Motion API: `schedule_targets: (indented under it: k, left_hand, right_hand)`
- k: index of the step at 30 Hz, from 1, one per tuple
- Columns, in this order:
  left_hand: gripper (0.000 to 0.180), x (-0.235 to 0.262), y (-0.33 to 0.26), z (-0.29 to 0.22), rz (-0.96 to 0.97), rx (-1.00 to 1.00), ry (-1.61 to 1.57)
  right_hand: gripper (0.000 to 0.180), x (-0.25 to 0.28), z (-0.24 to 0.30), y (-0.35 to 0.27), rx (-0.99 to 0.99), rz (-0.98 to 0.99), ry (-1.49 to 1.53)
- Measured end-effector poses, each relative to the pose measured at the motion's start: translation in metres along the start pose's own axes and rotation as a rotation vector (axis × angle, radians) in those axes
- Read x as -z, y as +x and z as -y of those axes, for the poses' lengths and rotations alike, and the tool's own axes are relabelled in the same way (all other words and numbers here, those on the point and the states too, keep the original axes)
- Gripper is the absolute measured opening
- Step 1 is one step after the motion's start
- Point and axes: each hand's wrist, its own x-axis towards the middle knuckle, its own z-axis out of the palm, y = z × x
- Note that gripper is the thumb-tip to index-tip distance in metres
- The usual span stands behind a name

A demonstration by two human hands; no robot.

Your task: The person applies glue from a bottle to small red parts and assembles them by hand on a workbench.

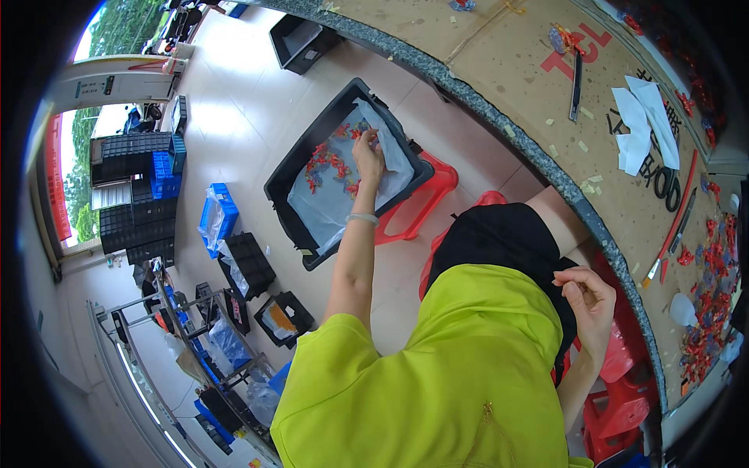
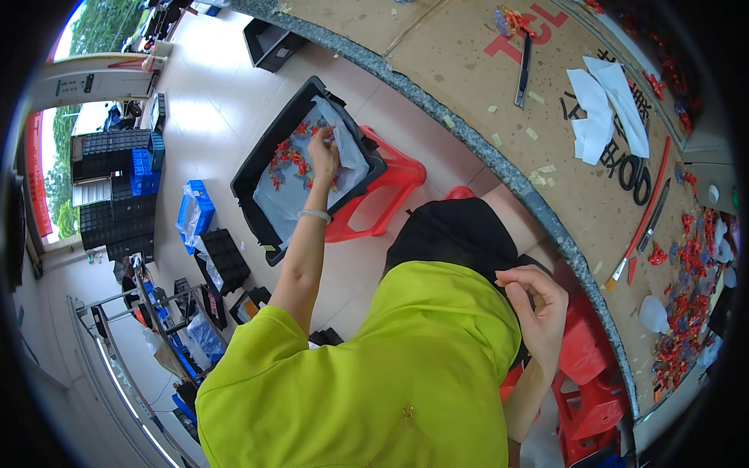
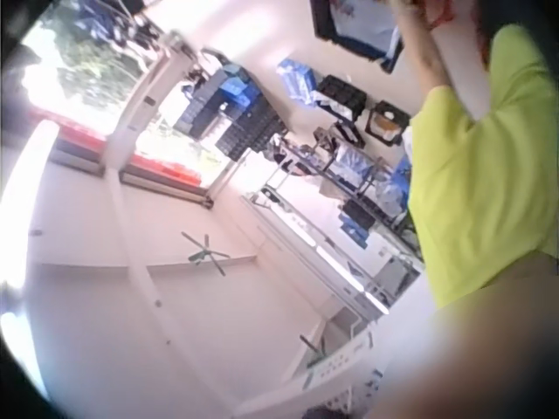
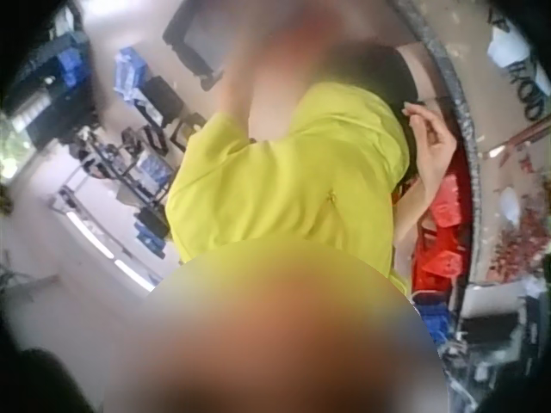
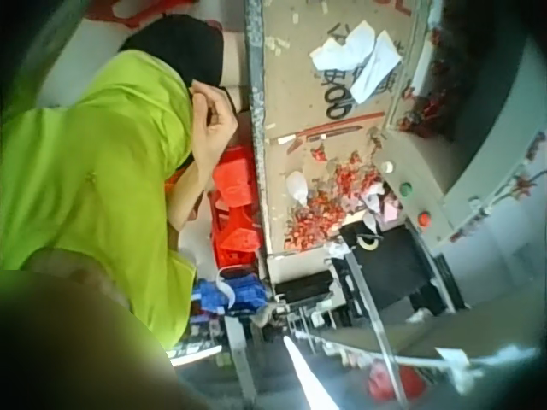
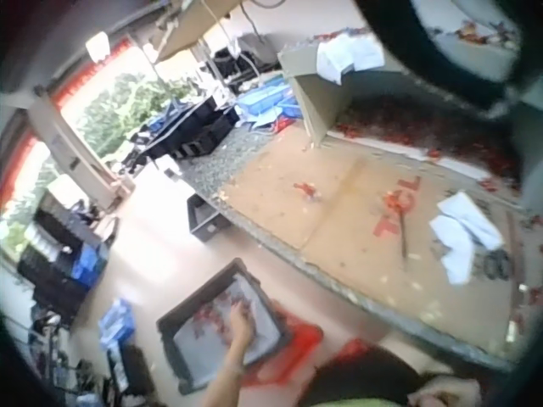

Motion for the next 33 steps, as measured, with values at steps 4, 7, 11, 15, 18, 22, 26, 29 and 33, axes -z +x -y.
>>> schedule_targets:
  k: [4,7,11,15,18,22,26,29,33]
  left_hand:
    - [0.037,0.022,-0.009,0.006,-0.054,0.113,-0.138]
    - [0.039,0.052,-0.015,-0.008,-0.197,0.154,-0.144]
    - [0.043,0.085,-0.024,-0.008,-0.139,0.156,-0.023]
    - [0.048,0.111,-0.05,-0.105,-0.115,-0.021,-0.442]
    - [0.047,0.131,-0.098,-0.193,0.041,-0.324,-0.259]
    - [0.056,0.127,-0.149,-0.247,0.428,-0.414,-0.394]
    - [0.065,0.109,-0.164,-0.265,0.625,-0.411,-0.674]
    - [0.063,0.095,-0.178,-0.282,0.635,-0.134,-1.048]
    - [0.064,0.085,-0.187,-0.286,0.853,0.053,-1.149]
  right_hand:
    - [0.012,-0.014,-0.011,0.006,0.001,0.053,-0.005]
    - [0.012,-0.026,-0.015,0.009,0.014,0.1,-0.025]
    - [0.013,-0.047,-0.023,0.014,0.042,0.165,-0.02]
    - [0.017,-0.074,-0.032,0.029,0.013,0.15,-0.008]
    - [0.025,-0.101,-0.039,0.046,0.088,0.044,0.161]
    - [0.026,-0.104,-0.034,0.052,0.109,-0.014,0.29]
    - [0.021,-0.069,-0.049,0.044,0.053,-0.04,0.407]
    - [0.02,-0.058,-0.052,0.031,-0.023,-0.18,0.575]
    - [0.018,-0.056,-0.061,0.016,0.009,-0.344,0.633]
